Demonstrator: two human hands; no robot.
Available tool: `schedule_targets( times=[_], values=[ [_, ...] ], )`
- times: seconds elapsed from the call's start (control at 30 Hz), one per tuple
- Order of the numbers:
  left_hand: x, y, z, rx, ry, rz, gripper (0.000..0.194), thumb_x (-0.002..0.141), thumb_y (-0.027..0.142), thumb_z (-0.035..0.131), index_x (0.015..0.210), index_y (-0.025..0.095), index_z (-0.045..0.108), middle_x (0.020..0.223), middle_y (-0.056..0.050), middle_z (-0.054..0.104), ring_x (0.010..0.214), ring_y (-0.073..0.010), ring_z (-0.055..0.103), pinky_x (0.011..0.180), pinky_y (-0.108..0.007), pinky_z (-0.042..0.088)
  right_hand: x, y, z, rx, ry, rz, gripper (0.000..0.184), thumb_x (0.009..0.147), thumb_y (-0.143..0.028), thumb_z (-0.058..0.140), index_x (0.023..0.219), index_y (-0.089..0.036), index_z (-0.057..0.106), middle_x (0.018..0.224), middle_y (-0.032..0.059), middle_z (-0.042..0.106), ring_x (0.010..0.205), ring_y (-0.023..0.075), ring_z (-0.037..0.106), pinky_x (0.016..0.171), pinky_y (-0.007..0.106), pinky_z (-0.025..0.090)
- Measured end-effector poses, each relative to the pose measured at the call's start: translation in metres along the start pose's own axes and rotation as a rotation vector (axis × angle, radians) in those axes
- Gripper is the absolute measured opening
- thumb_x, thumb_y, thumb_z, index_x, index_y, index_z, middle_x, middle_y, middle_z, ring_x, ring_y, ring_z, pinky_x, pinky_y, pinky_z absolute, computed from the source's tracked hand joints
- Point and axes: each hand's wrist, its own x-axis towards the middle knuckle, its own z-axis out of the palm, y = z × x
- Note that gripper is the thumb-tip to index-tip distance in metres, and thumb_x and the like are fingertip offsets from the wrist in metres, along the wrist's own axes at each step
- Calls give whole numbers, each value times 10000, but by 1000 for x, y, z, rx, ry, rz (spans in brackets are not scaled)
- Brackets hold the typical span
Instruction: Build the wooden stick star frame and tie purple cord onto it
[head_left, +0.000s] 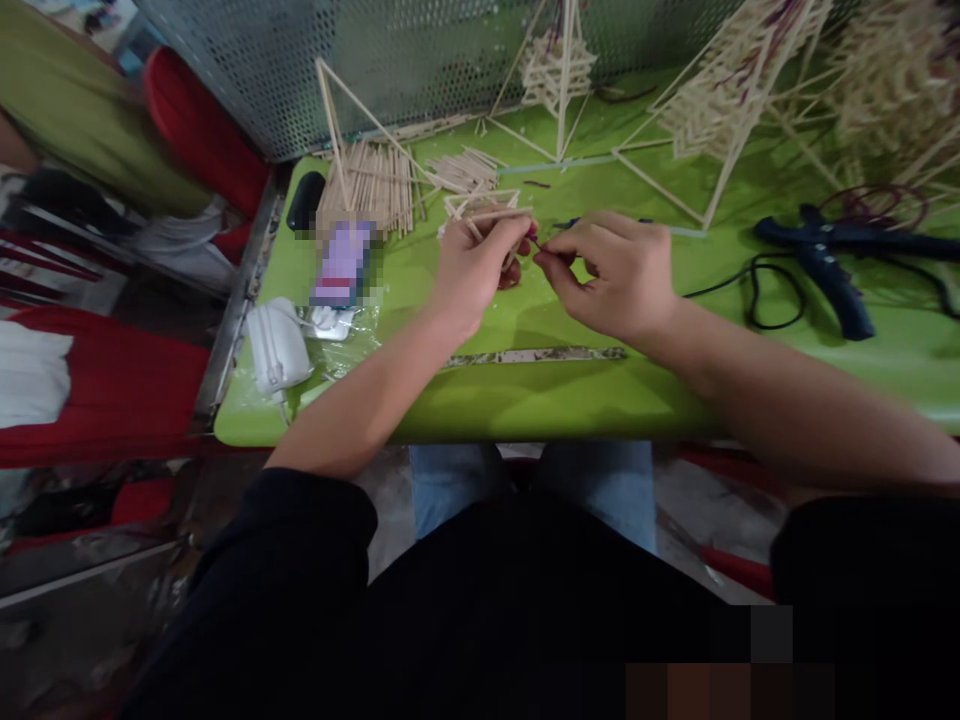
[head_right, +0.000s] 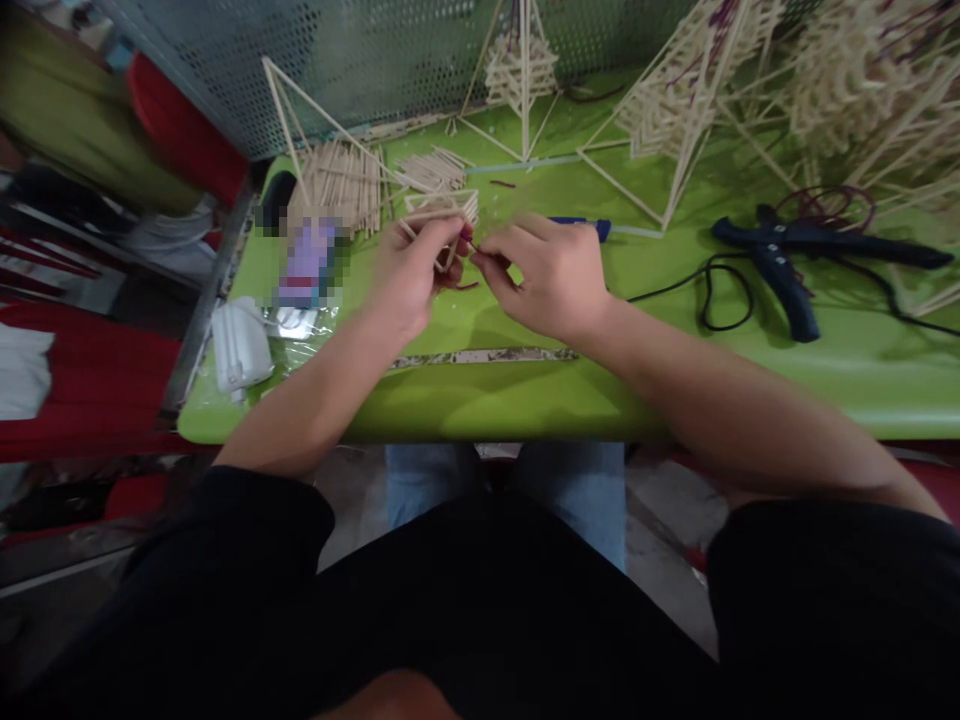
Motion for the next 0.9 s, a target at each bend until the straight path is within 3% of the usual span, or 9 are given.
schedule_targets(
  times=[0.27, 0.5, 0.7, 0.83, 0.9],
  values=[
    [-2, 5, 0, -162, 2, -54, 272, 1099, 401, 766, 927, 190, 772, 789, 39, 659, 557, -19, 558, 555, -166, 409, 0, -8, -3, 73, -54, 13, 215, 1119, -365, 661, 1001, -275, 816, 863, 47, 786, 692, 210, 686, 629, 382, 481],
    [-2, 9, 0, -151, 26, -126, 273, 1093, 436, 796, 959, 201, 764, 788, 39, 676, 566, -29, 553, 549, -154, 436, 1, -12, -6, 115, -46, 73, 137, 1064, -353, 702, 978, -277, 777, 811, 40, 742, 671, 212, 662, 636, 388, 492],
    [-3, 6, -2, -153, -8, -148, 225, 1106, 400, 770, 1012, 196, 781, 889, 13, 716, 642, -43, 623, 608, -164, 453, 4, -14, -7, 220, 34, 279, 190, 972, -356, 790, 857, -285, 657, 759, 27, 686, 642, 210, 616, 644, 406, 545],
    [-1, 4, -4, -169, -72, -131, 216, 1127, 397, 746, 1072, 191, 783, 933, 4, 722, 658, -49, 642, 640, -182, 485, 9, -10, -4, 325, 20, 418, 293, 913, -367, 869, 800, -284, 613, 706, 19, 643, 613, 201, 576, 580, 389, 511],
    [-1, 2, -5, -168, -106, -116, 198, 1135, 387, 735, 1099, 199, 784, 948, -4, 733, 667, -57, 644, 653, -201, 516, 13, -9, -3, 486, -43, 539, 304, 904, -380, 896, 806, -280, 626, 705, 18, 647, 600, 198, 594, 529, 368, 492]
  ],
)
